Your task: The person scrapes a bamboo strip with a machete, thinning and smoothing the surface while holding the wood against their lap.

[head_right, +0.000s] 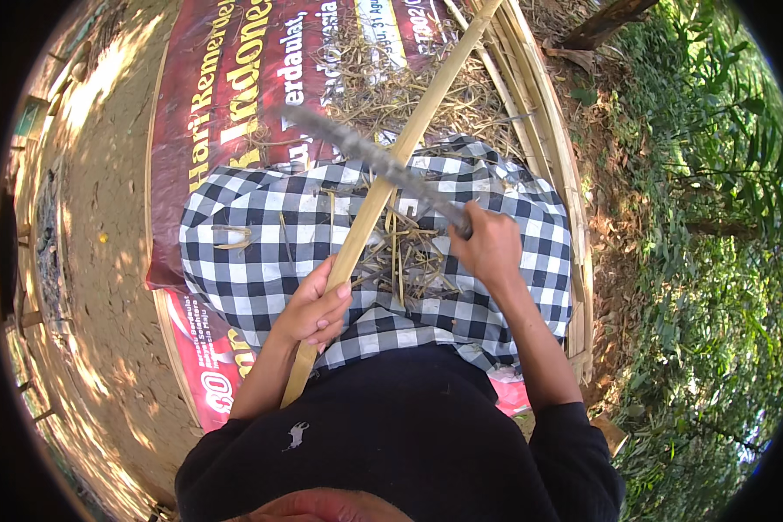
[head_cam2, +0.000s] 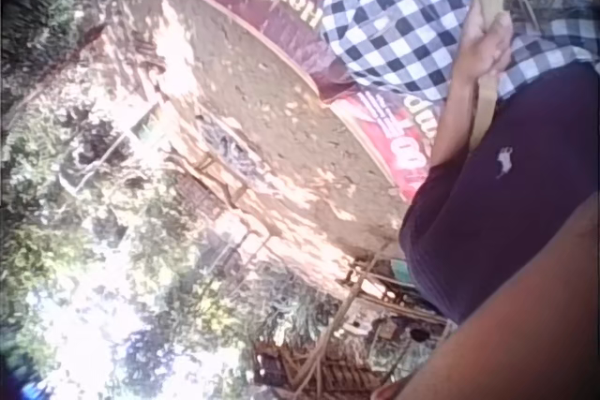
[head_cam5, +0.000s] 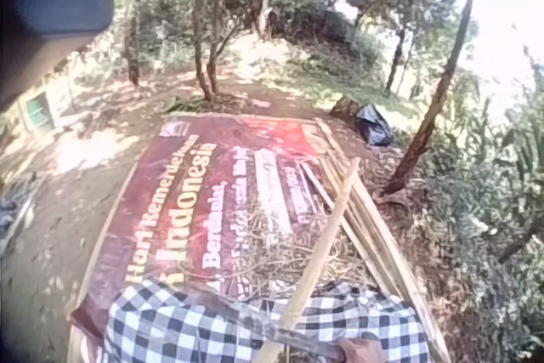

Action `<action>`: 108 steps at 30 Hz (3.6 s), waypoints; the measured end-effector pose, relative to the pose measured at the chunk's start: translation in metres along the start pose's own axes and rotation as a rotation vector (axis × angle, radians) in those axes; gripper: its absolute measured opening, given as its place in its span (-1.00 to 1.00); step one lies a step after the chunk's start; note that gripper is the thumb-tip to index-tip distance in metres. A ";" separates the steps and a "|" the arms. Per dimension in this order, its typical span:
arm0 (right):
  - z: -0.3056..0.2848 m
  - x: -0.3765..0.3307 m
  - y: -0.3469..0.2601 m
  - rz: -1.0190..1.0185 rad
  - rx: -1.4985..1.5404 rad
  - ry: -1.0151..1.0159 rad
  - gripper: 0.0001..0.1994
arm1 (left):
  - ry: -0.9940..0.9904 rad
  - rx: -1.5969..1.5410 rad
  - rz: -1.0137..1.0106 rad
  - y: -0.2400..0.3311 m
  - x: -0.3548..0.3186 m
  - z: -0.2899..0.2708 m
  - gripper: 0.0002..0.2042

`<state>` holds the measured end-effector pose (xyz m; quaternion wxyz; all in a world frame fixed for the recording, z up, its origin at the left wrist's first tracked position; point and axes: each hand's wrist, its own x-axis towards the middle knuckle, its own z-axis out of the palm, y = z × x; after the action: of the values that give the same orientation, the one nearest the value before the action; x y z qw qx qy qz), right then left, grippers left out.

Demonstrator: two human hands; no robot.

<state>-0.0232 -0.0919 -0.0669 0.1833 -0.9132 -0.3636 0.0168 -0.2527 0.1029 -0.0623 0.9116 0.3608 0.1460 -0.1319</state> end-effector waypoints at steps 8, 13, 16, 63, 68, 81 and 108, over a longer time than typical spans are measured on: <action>0.007 0.020 0.031 -0.054 -0.032 0.063 -0.83 | 0.006 0.094 -0.007 0.001 -0.004 0.004 -0.60; -0.005 0.002 0.002 -0.123 -0.063 -0.046 -0.79 | 0.014 0.034 -0.013 -0.006 -0.003 -0.002 -0.58; -0.001 0.004 0.017 -0.345 0.038 0.049 -0.77 | -0.014 0.066 -0.025 -0.003 -0.003 0.003 -0.56; -0.007 0.037 0.107 -0.252 -0.162 0.153 -0.74 | -0.038 0.011 -0.135 -0.026 -0.023 0.009 -0.51; -0.043 0.081 0.143 0.630 -0.173 0.258 -0.68 | 0.018 0.034 -0.105 -0.026 -0.025 0.003 -0.55; 0.020 -0.004 -0.138 -0.083 0.501 -0.098 -0.58 | 0.414 0.178 0.387 -0.009 -0.107 0.001 -0.59; 0.025 -0.043 -0.280 -0.678 0.736 -0.672 -0.52 | 1.112 0.306 0.718 -0.052 -0.249 0.045 -0.58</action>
<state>-0.2427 0.0741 0.0026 0.3575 -0.5675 -0.6429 0.3699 -0.4924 0.0680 0.0266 0.6270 0.5261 0.4438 0.3648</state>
